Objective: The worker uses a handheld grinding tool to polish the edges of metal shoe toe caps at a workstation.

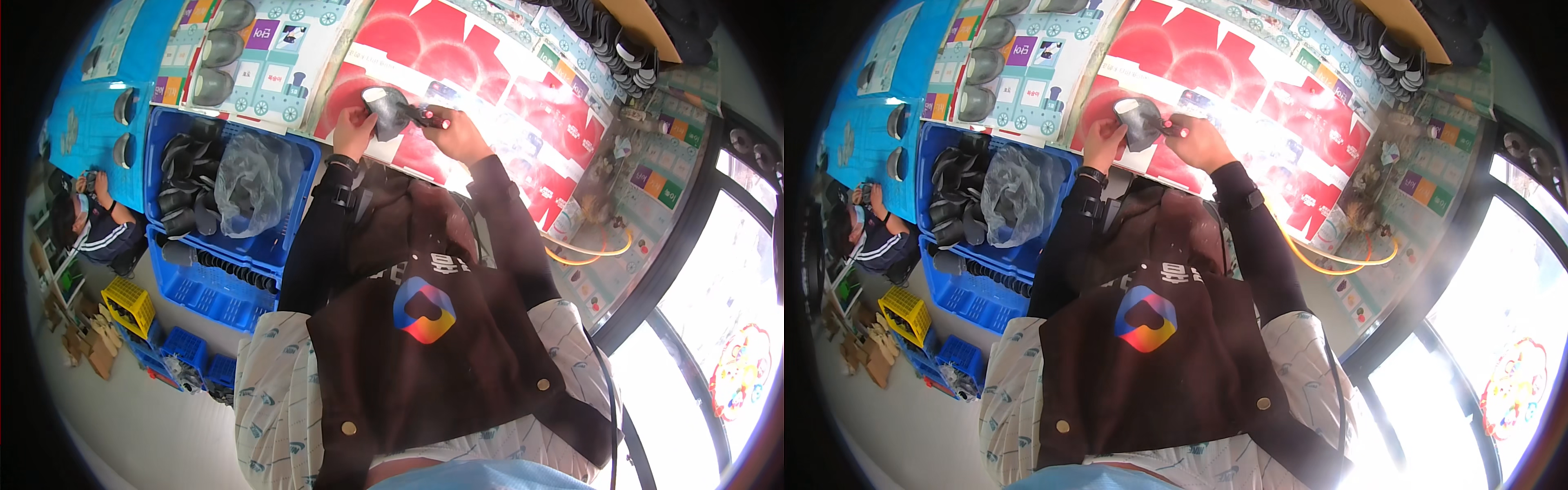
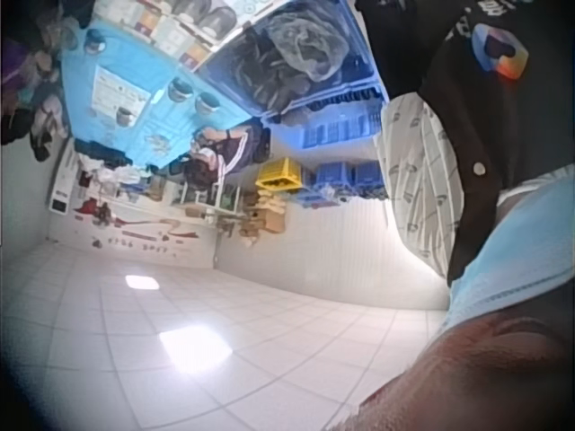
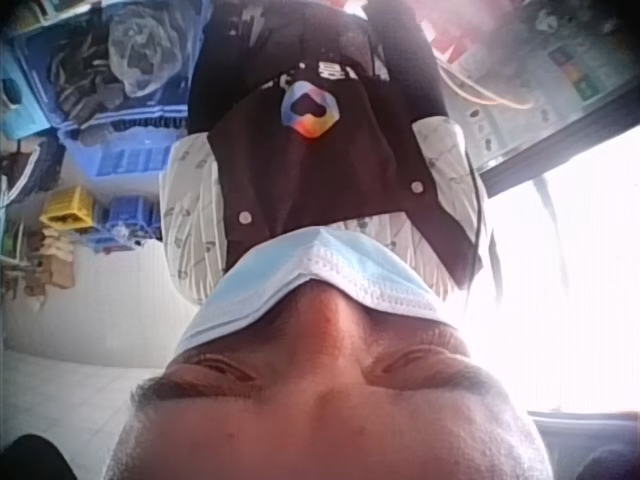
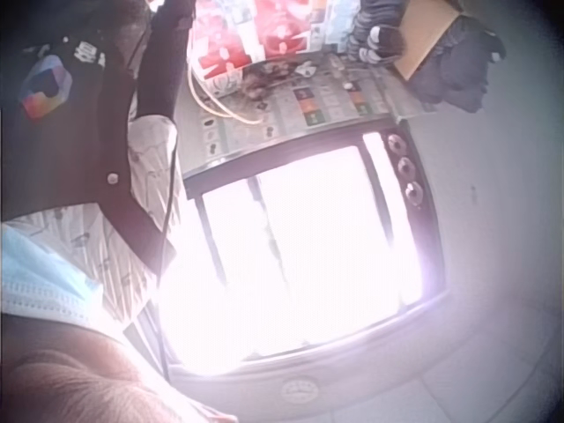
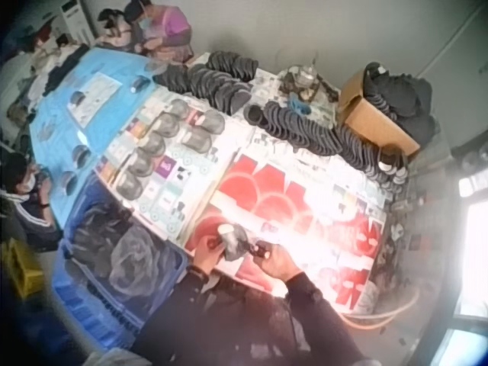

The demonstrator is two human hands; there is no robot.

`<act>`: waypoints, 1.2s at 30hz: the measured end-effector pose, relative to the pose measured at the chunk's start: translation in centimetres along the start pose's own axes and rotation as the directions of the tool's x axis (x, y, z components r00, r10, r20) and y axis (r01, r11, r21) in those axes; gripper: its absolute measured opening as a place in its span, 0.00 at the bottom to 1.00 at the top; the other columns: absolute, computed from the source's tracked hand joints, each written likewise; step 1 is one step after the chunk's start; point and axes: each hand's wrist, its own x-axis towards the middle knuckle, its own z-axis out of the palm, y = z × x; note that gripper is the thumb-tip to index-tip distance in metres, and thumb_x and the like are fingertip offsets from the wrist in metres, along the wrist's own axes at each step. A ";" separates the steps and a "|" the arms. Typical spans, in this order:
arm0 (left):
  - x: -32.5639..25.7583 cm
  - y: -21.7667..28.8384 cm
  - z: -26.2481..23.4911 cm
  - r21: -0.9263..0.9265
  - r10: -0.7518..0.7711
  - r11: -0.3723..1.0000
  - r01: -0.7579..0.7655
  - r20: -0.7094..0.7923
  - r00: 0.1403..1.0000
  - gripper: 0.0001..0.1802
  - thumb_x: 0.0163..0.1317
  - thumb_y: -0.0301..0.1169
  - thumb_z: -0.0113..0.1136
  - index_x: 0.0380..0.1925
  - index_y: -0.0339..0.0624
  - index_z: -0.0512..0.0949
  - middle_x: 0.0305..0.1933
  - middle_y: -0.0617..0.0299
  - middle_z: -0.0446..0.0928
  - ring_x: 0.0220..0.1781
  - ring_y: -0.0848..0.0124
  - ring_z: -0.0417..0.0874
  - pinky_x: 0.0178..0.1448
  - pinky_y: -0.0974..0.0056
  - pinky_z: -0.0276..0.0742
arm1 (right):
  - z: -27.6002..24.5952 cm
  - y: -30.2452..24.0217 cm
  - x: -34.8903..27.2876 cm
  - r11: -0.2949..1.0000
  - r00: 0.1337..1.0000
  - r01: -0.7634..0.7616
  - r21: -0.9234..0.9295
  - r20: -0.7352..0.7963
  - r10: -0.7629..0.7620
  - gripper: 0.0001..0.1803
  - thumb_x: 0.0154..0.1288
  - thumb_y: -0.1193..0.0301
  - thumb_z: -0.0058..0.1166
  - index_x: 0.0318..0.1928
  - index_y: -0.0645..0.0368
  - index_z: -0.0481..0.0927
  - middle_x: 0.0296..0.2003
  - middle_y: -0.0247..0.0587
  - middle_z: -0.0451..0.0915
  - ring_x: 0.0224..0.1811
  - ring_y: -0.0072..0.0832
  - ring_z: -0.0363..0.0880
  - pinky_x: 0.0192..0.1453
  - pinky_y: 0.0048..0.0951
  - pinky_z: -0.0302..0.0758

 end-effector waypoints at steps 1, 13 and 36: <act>0.0 0.1 0.0 0.002 -0.027 1.000 0.027 0.007 1.000 0.22 0.62 0.29 0.69 0.51 0.32 0.71 0.46 0.55 0.79 0.42 0.69 0.84 0.44 0.66 0.84 | 0.0 0.1 0.0 1.000 0.997 0.007 -0.023 0.079 -0.005 0.15 0.59 0.64 0.52 0.40 0.60 0.83 0.37 0.59 0.81 0.43 0.57 0.80 0.49 0.47 0.76; 0.0 0.4 0.6 -0.131 -0.070 0.988 0.076 0.051 0.996 0.26 0.61 0.31 0.70 0.55 0.32 0.69 0.48 0.55 0.79 0.39 0.71 0.84 0.38 0.68 0.82 | 1.0 2.6 -1.0 0.991 0.982 -0.135 -0.017 0.134 0.136 0.15 0.58 0.64 0.55 0.39 0.62 0.83 0.36 0.59 0.83 0.42 0.54 0.81 0.48 0.46 0.76; 0.3 0.3 2.2 0.456 0.184 0.885 -0.097 -0.151 0.971 0.35 0.51 0.37 0.76 0.52 0.29 0.70 0.45 0.51 0.81 0.46 0.63 0.85 0.51 0.61 0.80 | -1.2 3.5 -1.7 0.910 0.983 -0.185 0.370 0.057 0.177 0.15 0.54 0.69 0.57 0.43 0.59 0.86 0.32 0.32 0.86 0.34 0.21 0.80 0.26 0.26 0.70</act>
